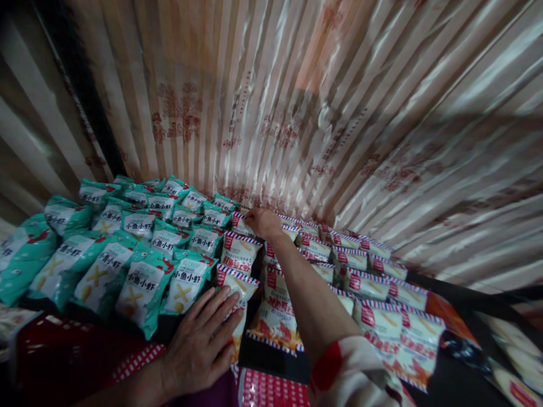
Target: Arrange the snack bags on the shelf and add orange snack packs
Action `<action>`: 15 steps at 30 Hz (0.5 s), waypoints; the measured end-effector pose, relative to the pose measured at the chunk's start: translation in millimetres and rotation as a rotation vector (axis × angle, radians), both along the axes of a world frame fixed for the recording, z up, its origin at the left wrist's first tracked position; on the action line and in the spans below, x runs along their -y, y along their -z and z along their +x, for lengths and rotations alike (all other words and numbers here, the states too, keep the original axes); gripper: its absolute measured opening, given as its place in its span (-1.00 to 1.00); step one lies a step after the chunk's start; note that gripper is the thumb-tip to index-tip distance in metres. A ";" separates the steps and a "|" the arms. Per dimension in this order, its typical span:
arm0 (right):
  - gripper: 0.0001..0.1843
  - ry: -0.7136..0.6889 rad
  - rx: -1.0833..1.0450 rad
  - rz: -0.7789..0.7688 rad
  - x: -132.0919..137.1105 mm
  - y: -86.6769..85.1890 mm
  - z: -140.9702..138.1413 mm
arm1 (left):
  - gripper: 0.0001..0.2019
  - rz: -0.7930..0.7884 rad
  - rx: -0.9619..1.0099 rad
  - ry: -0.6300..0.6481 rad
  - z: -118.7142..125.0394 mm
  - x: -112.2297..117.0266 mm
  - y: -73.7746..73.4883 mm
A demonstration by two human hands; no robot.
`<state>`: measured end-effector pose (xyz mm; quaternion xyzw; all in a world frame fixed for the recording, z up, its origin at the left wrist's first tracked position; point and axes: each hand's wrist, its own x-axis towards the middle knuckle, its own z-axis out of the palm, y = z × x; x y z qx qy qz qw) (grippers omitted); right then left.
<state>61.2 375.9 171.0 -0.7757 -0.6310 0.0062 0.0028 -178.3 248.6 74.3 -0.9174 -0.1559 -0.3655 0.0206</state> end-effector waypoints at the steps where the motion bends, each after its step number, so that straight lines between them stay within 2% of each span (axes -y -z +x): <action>1: -0.75 0.005 0.011 -0.002 0.4 -0.1 -1.7 | -0.61 0.003 -0.004 0.004 -0.5 -0.4 -0.4; 4: -0.74 0.024 0.027 -0.011 1.6 0.5 -6.0 | -0.60 0.005 -0.020 0.013 -0.9 -1.2 -0.2; 9: -0.74 0.030 -0.008 0.059 3.4 8.2 -6.4 | -0.60 -0.012 -0.017 0.019 0.1 -1.0 2.9; 13: -0.78 -0.022 -0.147 0.073 3.6 14.5 0.5 | -0.59 -0.017 -0.002 0.025 -0.3 -1.5 3.5; 15: -0.78 -0.052 -0.216 0.129 6.8 13.7 4.5 | -0.59 -0.020 0.004 0.027 -0.7 -1.9 3.7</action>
